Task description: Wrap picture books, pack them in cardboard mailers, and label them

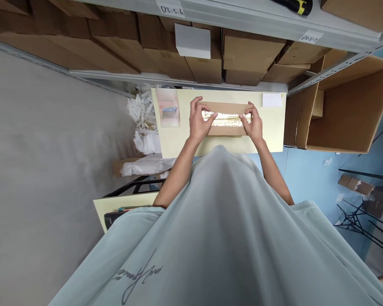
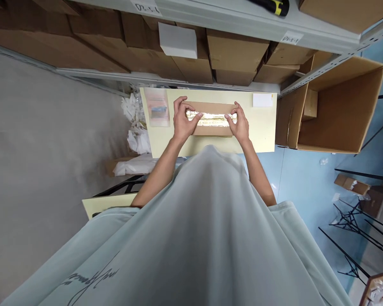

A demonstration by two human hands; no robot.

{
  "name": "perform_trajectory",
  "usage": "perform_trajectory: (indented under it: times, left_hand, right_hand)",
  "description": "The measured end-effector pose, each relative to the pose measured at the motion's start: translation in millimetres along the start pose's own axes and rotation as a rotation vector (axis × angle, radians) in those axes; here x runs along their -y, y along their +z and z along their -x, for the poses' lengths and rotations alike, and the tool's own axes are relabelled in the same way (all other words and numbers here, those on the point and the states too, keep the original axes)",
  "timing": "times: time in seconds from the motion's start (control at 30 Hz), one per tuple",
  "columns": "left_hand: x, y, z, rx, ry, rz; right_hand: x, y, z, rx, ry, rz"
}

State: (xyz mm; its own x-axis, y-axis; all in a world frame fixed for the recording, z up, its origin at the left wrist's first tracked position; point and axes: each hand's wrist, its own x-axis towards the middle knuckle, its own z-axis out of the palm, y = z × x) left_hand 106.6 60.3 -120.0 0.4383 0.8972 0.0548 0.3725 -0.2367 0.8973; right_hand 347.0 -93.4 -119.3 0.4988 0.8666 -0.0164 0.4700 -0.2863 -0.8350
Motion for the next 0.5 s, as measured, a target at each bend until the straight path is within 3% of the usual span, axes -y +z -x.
perform_trajectory:
  times: [0.33,0.5]
  left_hand:
    - [12.9,6.0,-19.5,-0.028,0.018,0.029]
    - [5.9,-1.4,23.8,-0.03,0.004,0.012]
  right_hand:
    - [3.8,2.3,-25.6,0.009,-0.038,-0.062]
    - [21.2,-1.1,18.2,0.006,0.012,-0.035]
